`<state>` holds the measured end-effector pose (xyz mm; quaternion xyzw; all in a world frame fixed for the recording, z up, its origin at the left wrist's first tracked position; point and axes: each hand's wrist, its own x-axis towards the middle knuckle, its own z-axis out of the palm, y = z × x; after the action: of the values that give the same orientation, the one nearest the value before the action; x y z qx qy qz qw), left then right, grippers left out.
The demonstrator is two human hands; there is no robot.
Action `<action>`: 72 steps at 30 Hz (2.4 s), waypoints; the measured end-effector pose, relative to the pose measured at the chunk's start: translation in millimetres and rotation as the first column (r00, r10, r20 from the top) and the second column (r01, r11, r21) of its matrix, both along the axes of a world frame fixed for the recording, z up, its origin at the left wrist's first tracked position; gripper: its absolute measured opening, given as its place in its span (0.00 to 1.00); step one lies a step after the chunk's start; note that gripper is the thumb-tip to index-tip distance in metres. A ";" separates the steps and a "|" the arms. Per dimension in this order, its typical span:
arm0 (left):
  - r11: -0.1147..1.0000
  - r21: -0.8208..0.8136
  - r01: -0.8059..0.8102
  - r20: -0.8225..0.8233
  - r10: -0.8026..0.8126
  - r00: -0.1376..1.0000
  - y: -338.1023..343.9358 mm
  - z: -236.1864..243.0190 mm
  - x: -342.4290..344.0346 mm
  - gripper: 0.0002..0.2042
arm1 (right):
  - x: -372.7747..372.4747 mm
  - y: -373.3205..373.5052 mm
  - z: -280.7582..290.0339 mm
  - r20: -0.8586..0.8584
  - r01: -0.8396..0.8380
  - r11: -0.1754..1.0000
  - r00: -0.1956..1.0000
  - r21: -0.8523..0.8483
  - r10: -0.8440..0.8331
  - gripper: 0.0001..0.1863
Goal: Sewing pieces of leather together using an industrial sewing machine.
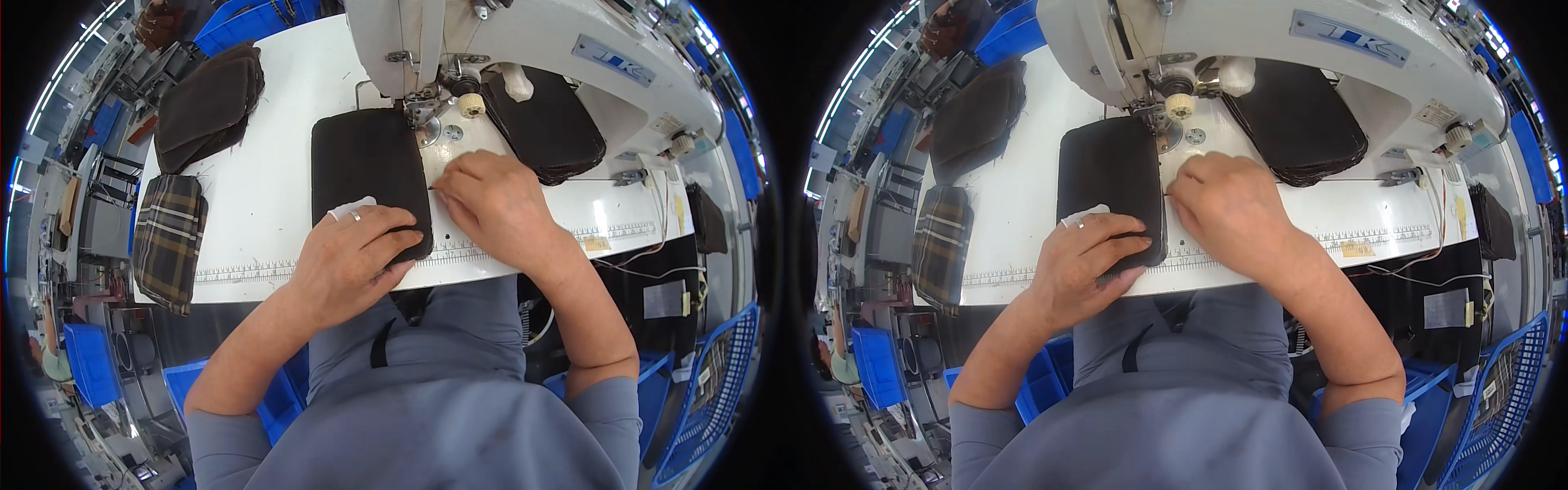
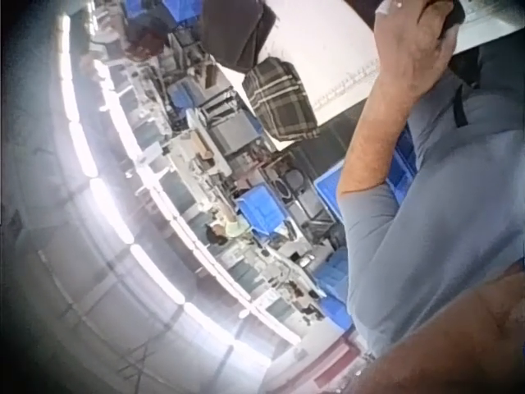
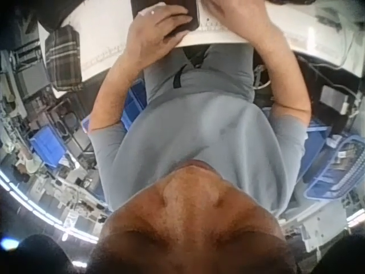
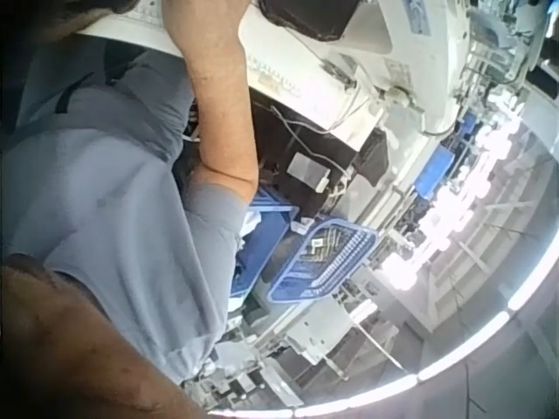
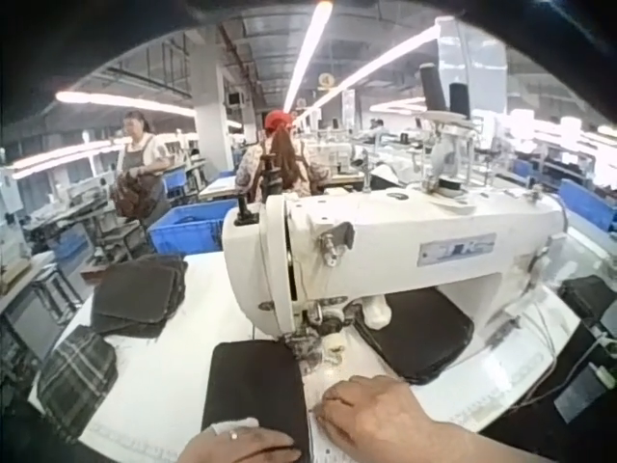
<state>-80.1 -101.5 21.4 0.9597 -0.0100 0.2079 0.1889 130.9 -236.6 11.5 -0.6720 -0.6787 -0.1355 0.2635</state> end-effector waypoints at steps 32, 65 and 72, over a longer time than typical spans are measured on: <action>0.955 0.278 0.101 -0.085 -0.081 0.993 -11.0 5.1 3.6 0.09 | -43.7 -50.3 -10.7 -0.126 -0.187 0.982 0.975 -0.034 0.181 0.09; 0.903 0.428 0.050 0.147 -0.124 0.981 -3.7 -9.7 -4.3 0.07 | -28.1 -23.6 -11.5 -0.018 -0.201 0.977 0.979 0.071 0.203 0.08; 0.862 0.496 0.106 0.046 -0.148 0.988 -3.7 -6.2 -6.2 0.08 | -26.5 -29.0 -8.2 -0.046 -0.238 0.971 0.970 -0.005 0.237 0.08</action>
<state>-86.3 -105.1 15.2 0.9639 -0.1336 0.2251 -0.0486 104.4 -265.6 3.3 -0.5902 -0.7488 -0.0841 0.2896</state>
